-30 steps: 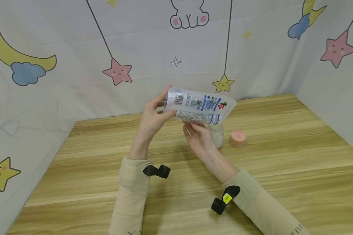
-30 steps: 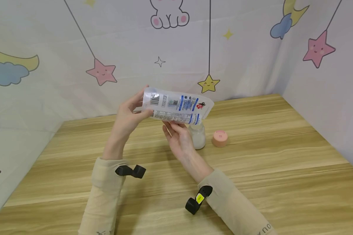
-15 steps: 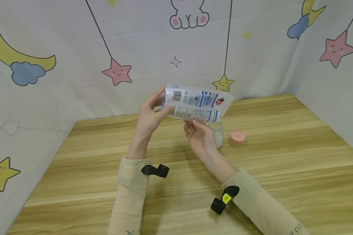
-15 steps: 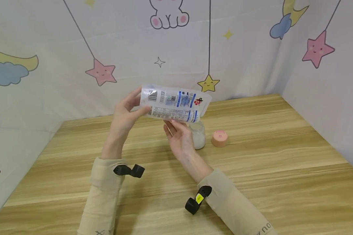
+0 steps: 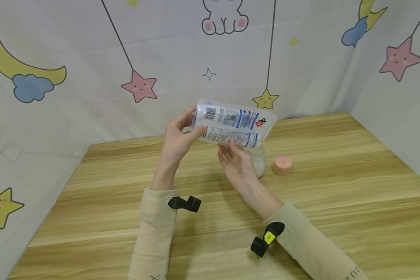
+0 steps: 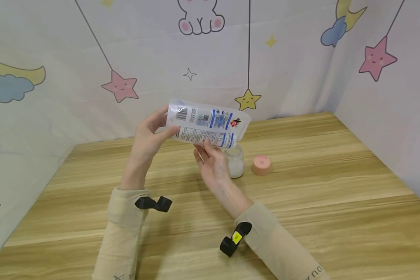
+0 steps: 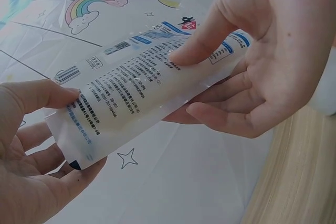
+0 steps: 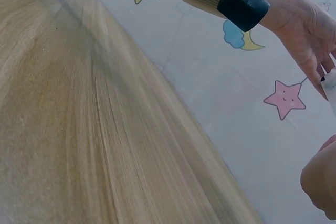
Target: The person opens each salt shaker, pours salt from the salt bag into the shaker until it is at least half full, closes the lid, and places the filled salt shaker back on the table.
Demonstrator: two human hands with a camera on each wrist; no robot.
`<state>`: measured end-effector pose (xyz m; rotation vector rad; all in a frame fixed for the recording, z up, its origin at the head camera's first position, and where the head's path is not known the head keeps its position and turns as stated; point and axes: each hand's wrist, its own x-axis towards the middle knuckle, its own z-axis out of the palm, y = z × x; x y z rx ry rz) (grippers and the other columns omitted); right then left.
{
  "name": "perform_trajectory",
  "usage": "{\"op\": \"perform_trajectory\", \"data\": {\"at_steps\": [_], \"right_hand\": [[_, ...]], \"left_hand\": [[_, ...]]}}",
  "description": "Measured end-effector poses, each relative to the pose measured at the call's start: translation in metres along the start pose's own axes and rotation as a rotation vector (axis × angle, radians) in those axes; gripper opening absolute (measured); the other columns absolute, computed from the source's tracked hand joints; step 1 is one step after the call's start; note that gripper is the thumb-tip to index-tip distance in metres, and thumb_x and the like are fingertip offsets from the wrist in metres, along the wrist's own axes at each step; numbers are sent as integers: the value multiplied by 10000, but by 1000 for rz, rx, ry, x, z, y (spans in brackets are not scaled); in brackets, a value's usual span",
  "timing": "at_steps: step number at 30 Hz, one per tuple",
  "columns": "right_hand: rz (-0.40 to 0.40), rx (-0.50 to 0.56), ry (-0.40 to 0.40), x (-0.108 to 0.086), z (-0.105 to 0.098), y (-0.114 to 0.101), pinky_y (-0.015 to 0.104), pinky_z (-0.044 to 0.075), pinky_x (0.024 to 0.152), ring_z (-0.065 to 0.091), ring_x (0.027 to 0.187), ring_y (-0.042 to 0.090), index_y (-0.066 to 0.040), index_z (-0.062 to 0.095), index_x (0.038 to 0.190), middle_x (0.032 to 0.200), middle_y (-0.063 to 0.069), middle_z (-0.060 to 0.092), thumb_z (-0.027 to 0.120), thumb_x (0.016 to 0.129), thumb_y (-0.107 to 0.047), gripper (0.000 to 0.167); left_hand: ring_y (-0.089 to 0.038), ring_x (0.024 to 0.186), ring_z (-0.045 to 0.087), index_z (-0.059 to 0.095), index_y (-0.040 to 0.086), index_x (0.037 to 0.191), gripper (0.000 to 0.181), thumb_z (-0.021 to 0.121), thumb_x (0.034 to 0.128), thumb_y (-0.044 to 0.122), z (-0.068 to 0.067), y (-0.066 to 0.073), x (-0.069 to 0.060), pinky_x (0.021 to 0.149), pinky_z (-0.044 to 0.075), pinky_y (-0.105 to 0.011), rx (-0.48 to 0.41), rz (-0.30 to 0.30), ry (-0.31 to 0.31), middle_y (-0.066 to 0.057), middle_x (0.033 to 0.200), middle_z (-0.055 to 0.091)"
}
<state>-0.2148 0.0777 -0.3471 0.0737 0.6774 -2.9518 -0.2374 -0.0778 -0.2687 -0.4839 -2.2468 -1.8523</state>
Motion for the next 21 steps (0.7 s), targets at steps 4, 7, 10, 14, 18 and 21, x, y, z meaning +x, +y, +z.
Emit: {"op": "perform_trajectory", "data": {"at_steps": [4, 7, 10, 14, 18, 21], "right_hand": [[-3, -6, 1, 1, 0, 0, 240, 440, 947, 588, 1060, 114, -247, 552, 1086, 1021, -72, 673, 550, 963, -178, 141], [-5, -7, 3, 2, 0, 1, 238, 438, 946, 589, 1063, 113, -250, 554, 1088, 1026, -74, 675, 549, 963, -181, 143], [-6, -4, 3, 2, -1, 1, 234, 441, 938, 591, 1061, 110, -254, 557, 1091, 1031, -75, 679, 549, 963, -183, 147], [-5, 0, 4, 2, -1, 0, 234, 443, 936, 590, 1065, 110, -256, 559, 1097, 1040, -74, 681, 549, 965, -182, 152], [-1, 5, 9, 2, 0, 0, 233, 444, 932, 587, 1067, 113, -254, 559, 1095, 1041, -74, 681, 541, 968, -179, 148], [-1, 5, 12, 2, 1, 0, 231, 445, 929, 584, 1062, 111, -250, 557, 1091, 1037, -73, 677, 530, 973, -177, 141]], "left_hand": [[-160, 1019, 565, 513, 144, 1390, 580, 681, 846, 34, 0, -1, 1, 814, 512, -250, -3, 5, -1, -155, 1172, 629], [-162, 1019, 568, 518, 127, 1383, 568, 679, 848, 27, 1, -1, 2, 831, 513, -259, -5, 14, -2, -161, 1166, 629], [-159, 1015, 570, 526, 117, 1375, 559, 681, 847, 23, 2, -1, 2, 833, 513, -265, -6, 21, -1, -160, 1154, 635], [-163, 1012, 573, 530, 108, 1371, 554, 681, 845, 19, 2, -2, 3, 831, 516, -268, -4, 25, 2, -162, 1154, 639], [-172, 1019, 573, 531, 110, 1370, 549, 679, 849, 20, 2, -3, 4, 828, 517, -266, 1, 25, 1, -164, 1165, 638], [-171, 1013, 573, 533, 118, 1369, 552, 682, 846, 21, 1, -3, 4, 810, 517, -260, 0, 19, -1, -163, 1156, 637]]}}
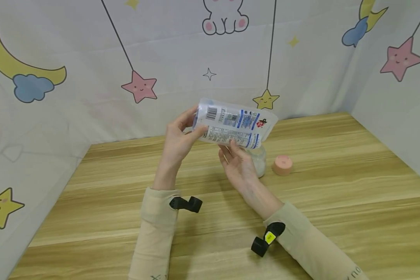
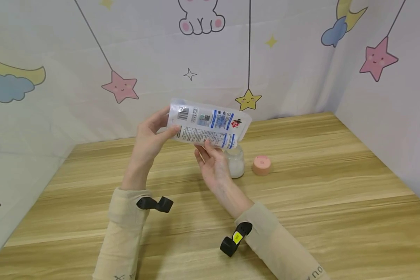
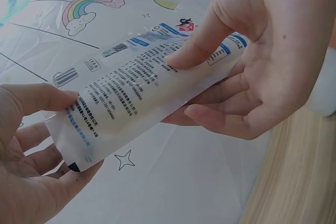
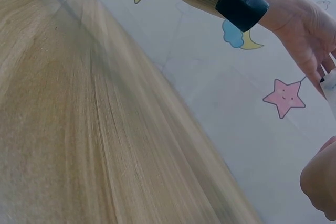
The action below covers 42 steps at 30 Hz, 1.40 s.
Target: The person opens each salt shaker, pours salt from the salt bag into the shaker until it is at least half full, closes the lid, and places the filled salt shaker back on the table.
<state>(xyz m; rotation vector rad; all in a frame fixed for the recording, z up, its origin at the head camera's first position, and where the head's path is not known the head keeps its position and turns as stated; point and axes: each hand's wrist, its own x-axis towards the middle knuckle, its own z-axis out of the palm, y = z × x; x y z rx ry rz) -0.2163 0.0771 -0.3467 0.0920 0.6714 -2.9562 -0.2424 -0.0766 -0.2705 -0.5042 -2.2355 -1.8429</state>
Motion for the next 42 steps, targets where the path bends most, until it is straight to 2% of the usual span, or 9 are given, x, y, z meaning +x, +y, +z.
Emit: {"op": "perform_trajectory", "data": {"at_steps": [17, 23, 30, 42], "right_hand": [[-3, 18, -13, 0, -2, 0, 227, 446, 941, 560, 1085, 117, -229, 548, 1123, 1077, -66, 658, 560, 956, -205, 168], [-1, 26, -8, 0, -1, 0, 237, 447, 940, 567, 1067, 125, -229, 558, 1103, 1070, -57, 659, 505, 985, -152, 150], [-11, 35, -15, -2, -1, -1, 253, 461, 915, 590, 1036, 139, -243, 537, 1076, 1064, -52, 651, 419, 955, -36, 268], [3, 40, 11, 0, -2, 0, 260, 455, 921, 593, 1062, 138, -213, 500, 1098, 1059, -44, 659, 330, 961, -14, 295]], "left_hand": [[-186, 1018, 565, 519, 129, 1383, 586, 697, 830, 45, -3, 4, -4, 806, 503, -281, -11, -30, -32, -157, 1161, 634], [-181, 1016, 566, 522, 135, 1381, 581, 700, 834, 53, -3, 3, -4, 800, 502, -273, -6, -31, -30, -151, 1156, 634], [-177, 1021, 561, 519, 139, 1383, 585, 703, 835, 53, -3, 3, -3, 786, 503, -257, 2, -31, -28, -141, 1162, 634], [-166, 1026, 551, 517, 136, 1385, 587, 701, 835, 49, -3, 4, -3, 783, 495, -244, -2, -44, -30, -146, 1167, 630]]}}
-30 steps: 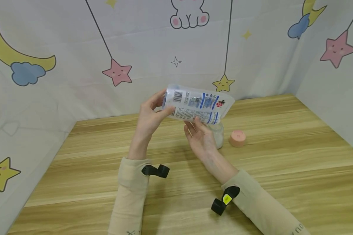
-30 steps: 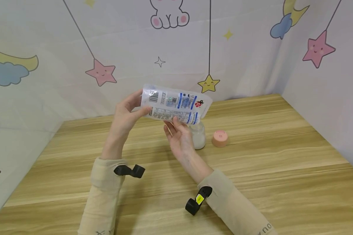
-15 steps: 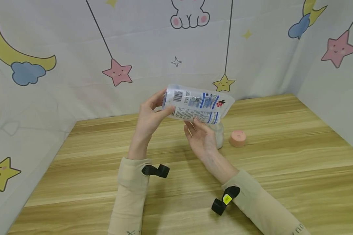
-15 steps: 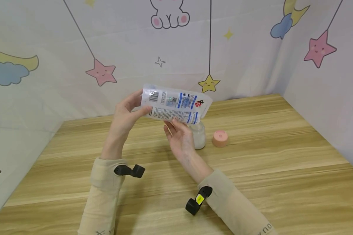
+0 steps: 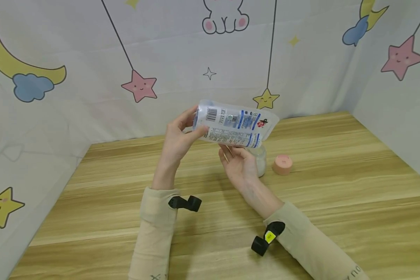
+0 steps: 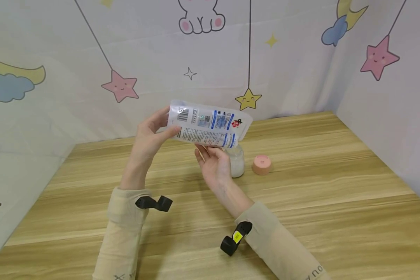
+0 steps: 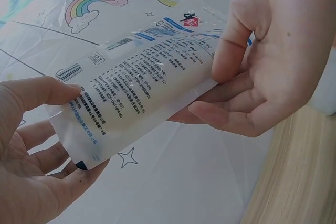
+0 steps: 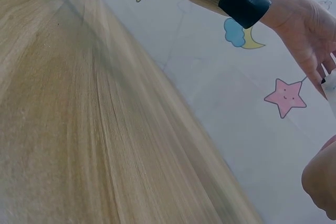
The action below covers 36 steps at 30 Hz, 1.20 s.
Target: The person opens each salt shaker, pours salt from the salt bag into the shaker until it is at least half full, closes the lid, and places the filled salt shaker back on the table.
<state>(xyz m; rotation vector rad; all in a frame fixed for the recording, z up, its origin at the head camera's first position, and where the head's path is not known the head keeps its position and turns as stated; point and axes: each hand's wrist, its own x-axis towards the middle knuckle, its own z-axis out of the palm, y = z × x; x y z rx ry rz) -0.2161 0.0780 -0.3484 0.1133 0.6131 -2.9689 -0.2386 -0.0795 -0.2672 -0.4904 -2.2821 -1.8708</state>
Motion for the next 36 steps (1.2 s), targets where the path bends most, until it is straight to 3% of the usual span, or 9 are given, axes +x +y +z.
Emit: {"op": "perform_trajectory", "data": {"at_steps": [15, 28, 36], "right_hand": [[14, 36, 21, 2, -1, 1, 266, 467, 926, 598, 1071, 149, -207, 513, 1112, 1046, -24, 671, 355, 1001, -69, 238], [1, -11, 25, 2, -1, 1, 247, 451, 944, 599, 1066, 114, -200, 518, 1137, 1021, -48, 683, 377, 1018, -97, 210], [-13, -16, 25, 2, 0, 1, 237, 457, 929, 625, 1008, 90, -207, 511, 1131, 994, -72, 685, 377, 1023, -109, 198]], "left_hand": [[-175, 1023, 557, 509, 159, 1395, 598, 697, 837, 56, 0, -1, 0, 769, 508, -234, -1, 9, -4, -139, 1154, 629], [-169, 1040, 548, 501, 181, 1400, 613, 705, 836, 56, 3, -2, 0, 775, 512, -228, 5, 9, -1, -143, 1143, 629], [-156, 1027, 552, 533, 132, 1373, 588, 711, 823, 25, 7, -2, 1, 853, 515, -271, -14, 62, 14, -153, 1165, 624]]}}
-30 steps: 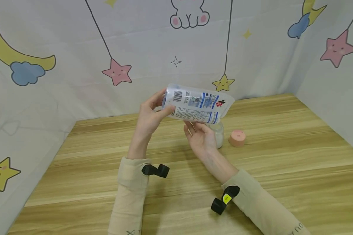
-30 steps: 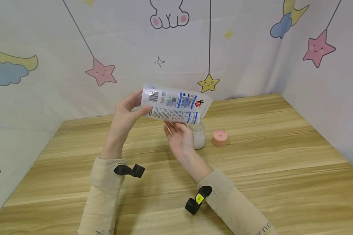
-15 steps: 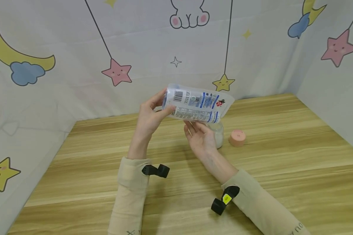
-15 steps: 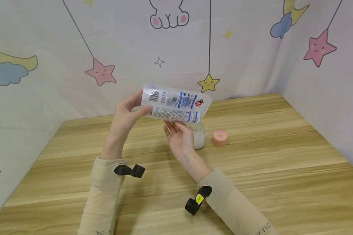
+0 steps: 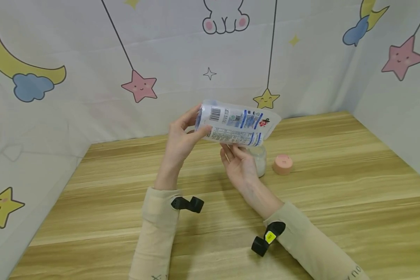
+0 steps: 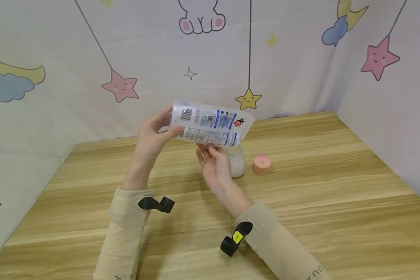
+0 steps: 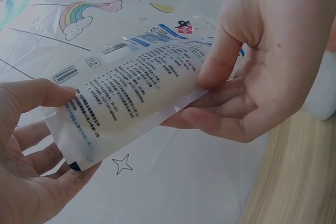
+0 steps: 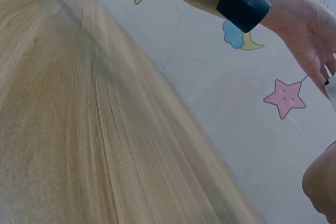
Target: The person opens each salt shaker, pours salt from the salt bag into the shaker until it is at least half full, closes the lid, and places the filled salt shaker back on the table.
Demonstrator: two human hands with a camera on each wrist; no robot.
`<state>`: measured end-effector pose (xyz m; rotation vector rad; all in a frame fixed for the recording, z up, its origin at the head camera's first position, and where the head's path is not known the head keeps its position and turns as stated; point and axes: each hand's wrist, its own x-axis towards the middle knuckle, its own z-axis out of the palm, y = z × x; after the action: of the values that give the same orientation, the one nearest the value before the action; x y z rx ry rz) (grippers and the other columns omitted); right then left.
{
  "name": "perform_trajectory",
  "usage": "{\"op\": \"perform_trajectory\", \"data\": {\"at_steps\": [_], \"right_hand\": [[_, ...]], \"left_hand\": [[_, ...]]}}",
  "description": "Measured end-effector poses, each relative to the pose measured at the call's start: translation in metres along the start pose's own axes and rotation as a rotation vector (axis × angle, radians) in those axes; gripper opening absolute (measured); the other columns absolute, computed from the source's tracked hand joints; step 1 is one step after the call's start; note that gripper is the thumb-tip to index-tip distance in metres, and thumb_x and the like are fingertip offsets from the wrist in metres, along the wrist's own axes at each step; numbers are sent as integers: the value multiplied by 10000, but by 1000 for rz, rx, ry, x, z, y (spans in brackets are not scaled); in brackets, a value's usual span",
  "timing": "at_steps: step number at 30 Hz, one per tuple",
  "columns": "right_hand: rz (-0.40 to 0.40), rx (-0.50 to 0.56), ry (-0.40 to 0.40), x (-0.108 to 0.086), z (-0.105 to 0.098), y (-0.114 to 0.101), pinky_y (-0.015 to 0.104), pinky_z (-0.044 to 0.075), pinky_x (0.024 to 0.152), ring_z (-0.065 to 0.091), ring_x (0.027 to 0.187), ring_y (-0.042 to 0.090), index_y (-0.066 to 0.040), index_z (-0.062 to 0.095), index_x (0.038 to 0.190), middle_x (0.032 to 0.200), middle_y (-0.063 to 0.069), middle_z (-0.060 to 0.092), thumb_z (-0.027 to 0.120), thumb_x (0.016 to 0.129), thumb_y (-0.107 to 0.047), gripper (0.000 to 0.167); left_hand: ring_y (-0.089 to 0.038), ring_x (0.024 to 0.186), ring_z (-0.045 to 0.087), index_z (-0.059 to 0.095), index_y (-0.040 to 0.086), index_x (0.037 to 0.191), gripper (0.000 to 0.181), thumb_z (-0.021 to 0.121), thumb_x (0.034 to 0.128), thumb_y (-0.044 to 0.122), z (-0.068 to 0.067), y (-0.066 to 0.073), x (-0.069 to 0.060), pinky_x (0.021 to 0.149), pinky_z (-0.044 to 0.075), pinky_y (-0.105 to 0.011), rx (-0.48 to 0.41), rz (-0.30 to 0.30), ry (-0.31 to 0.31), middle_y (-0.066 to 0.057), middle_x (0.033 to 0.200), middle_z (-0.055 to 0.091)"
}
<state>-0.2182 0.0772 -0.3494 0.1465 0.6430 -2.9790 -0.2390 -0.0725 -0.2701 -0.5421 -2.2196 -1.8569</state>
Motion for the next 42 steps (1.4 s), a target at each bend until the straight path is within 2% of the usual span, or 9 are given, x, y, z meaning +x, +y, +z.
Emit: {"op": "perform_trajectory", "data": {"at_steps": [15, 22, 30, 42], "right_hand": [[-3, 28, -15, 0, 0, 0, 234, 467, 910, 634, 1009, 100, -202, 516, 1114, 1013, -52, 684, 378, 1019, -122, 185], [11, 54, -6, 0, -1, 0, 231, 471, 899, 647, 998, 102, -187, 516, 1024, 1004, -43, 687, 396, 1011, -125, 136], [16, 45, -1, 0, 0, 0, 228, 479, 893, 665, 971, 93, -174, 502, 990, 983, -34, 699, 408, 1005, -133, 103], [20, 26, 23, 0, 3, 0, 224, 473, 897, 666, 967, 89, -171, 503, 1002, 964, -42, 695, 398, 1005, -119, 118]], "left_hand": [[-156, 1025, 552, 535, 135, 1370, 565, 702, 838, 43, 0, -1, 1, 865, 510, -286, -11, -7, 20, -164, 1151, 625], [-160, 1054, 546, 535, 147, 1373, 562, 697, 844, 48, 2, 0, 0, 878, 513, -307, -10, 0, 5, -114, 1240, 618], [-167, 1088, 533, 529, 174, 1382, 564, 696, 852, 73, 2, -1, 0, 871, 499, -286, -8, -21, 7, -89, 1294, 607], [-174, 1090, 542, 530, 207, 1381, 569, 697, 851, 87, 0, 2, 2, 874, 493, -302, 2, -51, -8, -88, 1263, 623]]}}
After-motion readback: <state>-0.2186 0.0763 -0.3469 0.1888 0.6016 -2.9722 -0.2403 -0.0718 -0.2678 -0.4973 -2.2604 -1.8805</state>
